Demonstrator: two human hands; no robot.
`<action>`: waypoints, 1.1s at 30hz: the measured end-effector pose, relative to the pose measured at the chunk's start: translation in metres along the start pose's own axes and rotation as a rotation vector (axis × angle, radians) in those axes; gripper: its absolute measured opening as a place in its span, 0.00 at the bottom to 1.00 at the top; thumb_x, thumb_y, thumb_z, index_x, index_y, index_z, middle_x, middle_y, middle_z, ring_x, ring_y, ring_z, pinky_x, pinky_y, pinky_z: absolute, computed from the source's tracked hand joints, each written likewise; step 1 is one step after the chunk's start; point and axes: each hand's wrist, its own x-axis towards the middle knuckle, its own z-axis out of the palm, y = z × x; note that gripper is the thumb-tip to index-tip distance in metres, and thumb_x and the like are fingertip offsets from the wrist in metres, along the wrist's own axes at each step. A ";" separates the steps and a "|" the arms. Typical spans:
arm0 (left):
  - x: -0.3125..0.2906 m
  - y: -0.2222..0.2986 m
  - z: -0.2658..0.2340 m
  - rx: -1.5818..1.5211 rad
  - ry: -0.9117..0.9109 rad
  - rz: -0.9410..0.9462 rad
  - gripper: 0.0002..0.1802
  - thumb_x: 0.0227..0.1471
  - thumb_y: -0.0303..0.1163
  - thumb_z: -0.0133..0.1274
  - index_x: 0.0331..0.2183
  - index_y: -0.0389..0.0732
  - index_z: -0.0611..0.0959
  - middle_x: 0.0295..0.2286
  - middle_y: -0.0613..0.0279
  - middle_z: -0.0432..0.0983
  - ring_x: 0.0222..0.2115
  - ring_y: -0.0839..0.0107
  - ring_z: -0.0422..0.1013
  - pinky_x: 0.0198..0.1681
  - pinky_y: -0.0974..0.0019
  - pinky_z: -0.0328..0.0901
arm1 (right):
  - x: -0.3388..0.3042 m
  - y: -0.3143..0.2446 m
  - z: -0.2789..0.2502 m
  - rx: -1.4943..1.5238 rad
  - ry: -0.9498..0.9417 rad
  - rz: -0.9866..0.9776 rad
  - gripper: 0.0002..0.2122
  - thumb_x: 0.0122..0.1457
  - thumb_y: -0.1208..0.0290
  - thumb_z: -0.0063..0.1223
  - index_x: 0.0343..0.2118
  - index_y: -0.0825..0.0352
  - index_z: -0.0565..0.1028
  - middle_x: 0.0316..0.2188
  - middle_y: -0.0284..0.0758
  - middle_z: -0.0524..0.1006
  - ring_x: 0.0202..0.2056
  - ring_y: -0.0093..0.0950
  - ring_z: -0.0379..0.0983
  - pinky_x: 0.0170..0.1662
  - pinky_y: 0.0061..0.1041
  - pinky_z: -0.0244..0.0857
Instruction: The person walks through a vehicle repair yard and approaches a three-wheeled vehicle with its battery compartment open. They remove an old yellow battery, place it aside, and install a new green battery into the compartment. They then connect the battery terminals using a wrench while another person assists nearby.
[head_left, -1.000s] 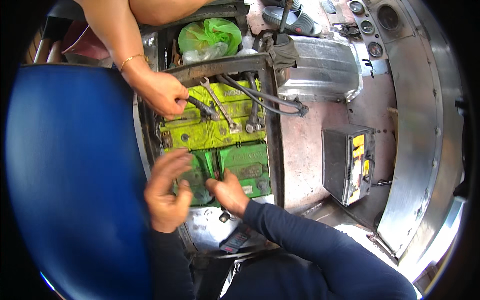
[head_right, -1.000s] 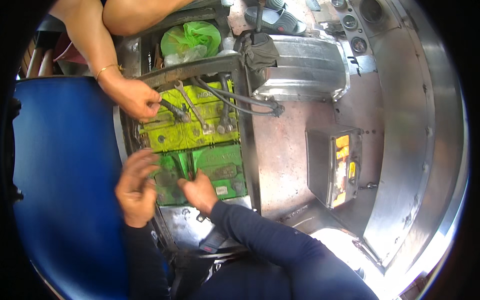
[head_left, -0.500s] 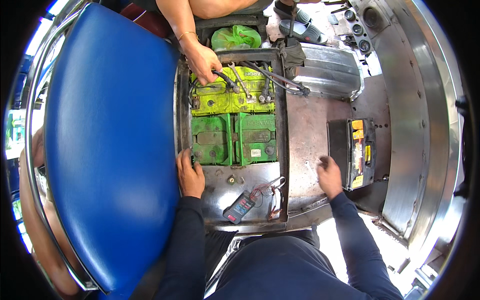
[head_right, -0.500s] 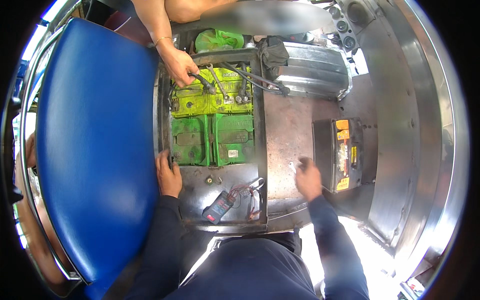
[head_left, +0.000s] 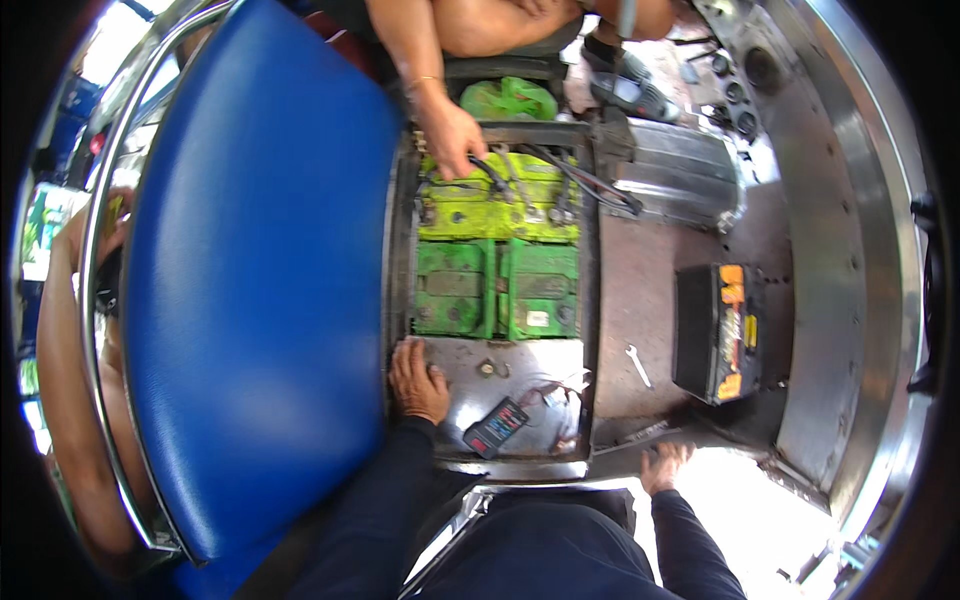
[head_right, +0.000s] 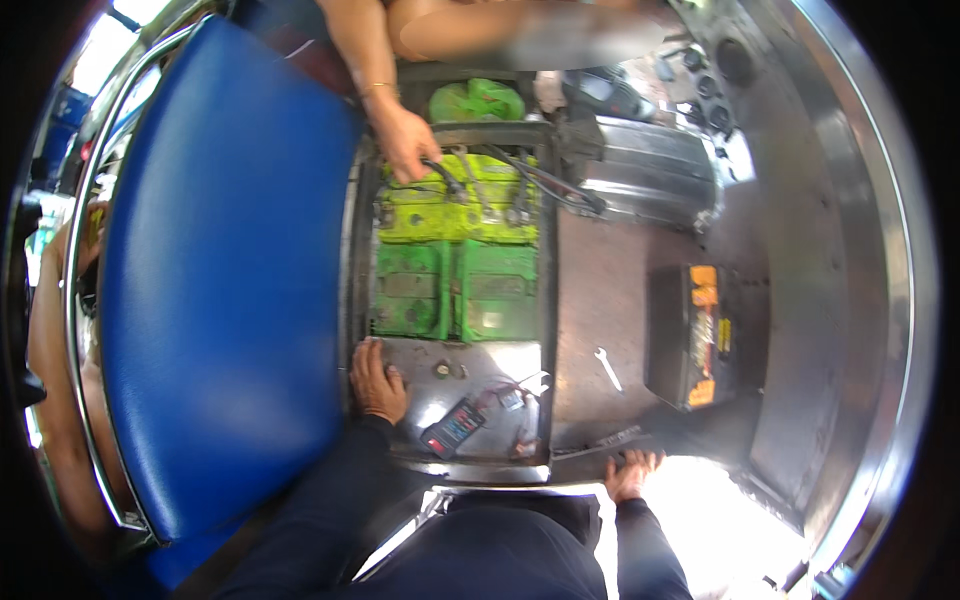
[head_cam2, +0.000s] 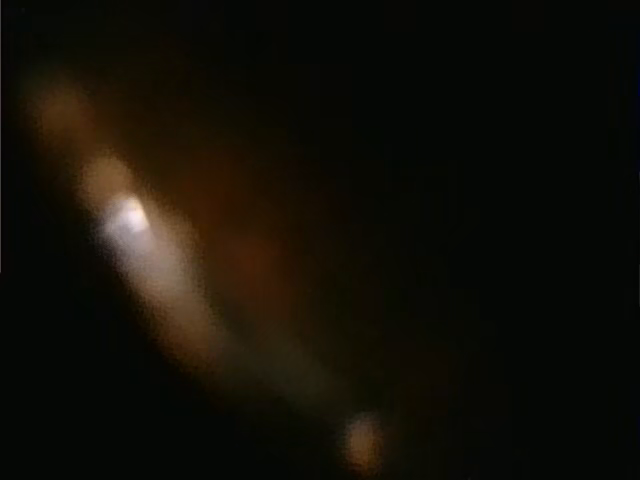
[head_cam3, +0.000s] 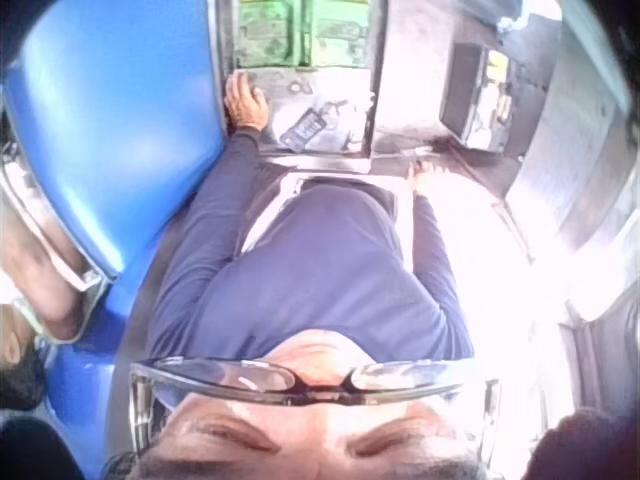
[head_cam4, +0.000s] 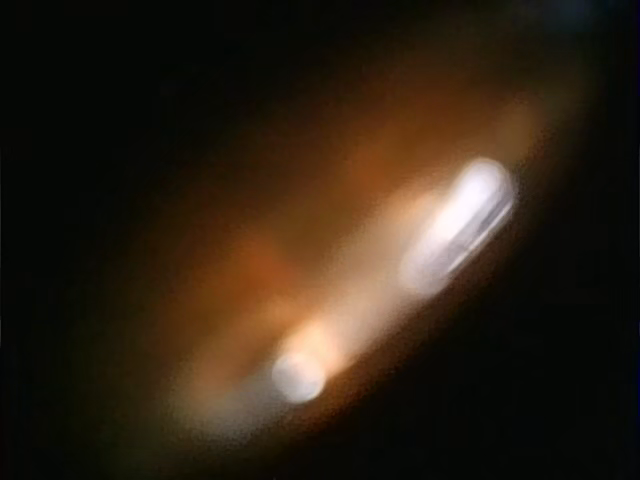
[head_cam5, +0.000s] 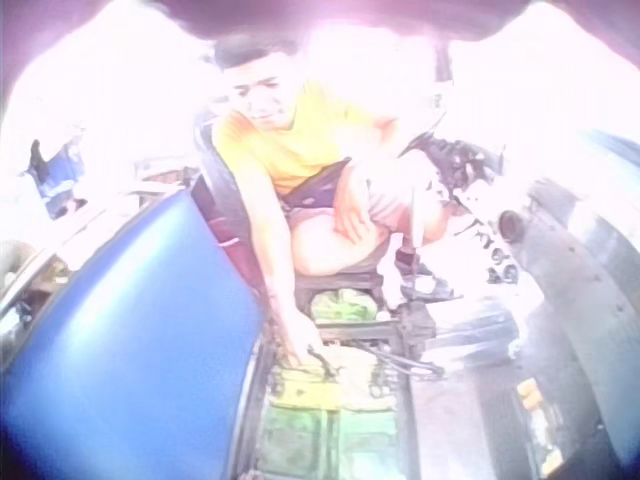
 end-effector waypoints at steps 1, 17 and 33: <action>0.002 0.001 0.001 0.009 -0.005 -0.001 0.34 0.54 0.34 0.51 0.62 0.37 0.69 0.62 0.44 0.64 0.64 0.42 0.58 0.67 0.42 0.52 | 0.001 0.004 0.010 -0.078 -0.035 0.034 0.17 0.57 0.56 0.57 0.42 0.64 0.82 0.46 0.40 0.80 0.59 0.43 0.65 0.74 0.56 0.27; 0.003 0.005 -0.005 -0.028 -0.003 -0.006 0.34 0.52 0.36 0.52 0.61 0.38 0.72 0.63 0.48 0.64 0.65 0.46 0.58 0.68 0.45 0.51 | 0.009 -0.008 -0.013 -0.305 -0.288 0.118 0.23 0.62 0.52 0.49 0.54 0.62 0.77 0.58 0.36 0.75 0.65 0.38 0.60 0.73 0.55 0.25; 0.005 0.007 -0.007 -0.004 -0.009 -0.009 0.37 0.50 0.36 0.54 0.62 0.39 0.70 0.62 0.49 0.65 0.65 0.47 0.59 0.67 0.45 0.53 | 0.009 -0.003 -0.010 -0.272 -0.232 0.067 0.22 0.58 0.51 0.54 0.49 0.63 0.79 0.55 0.38 0.78 0.64 0.39 0.63 0.73 0.54 0.29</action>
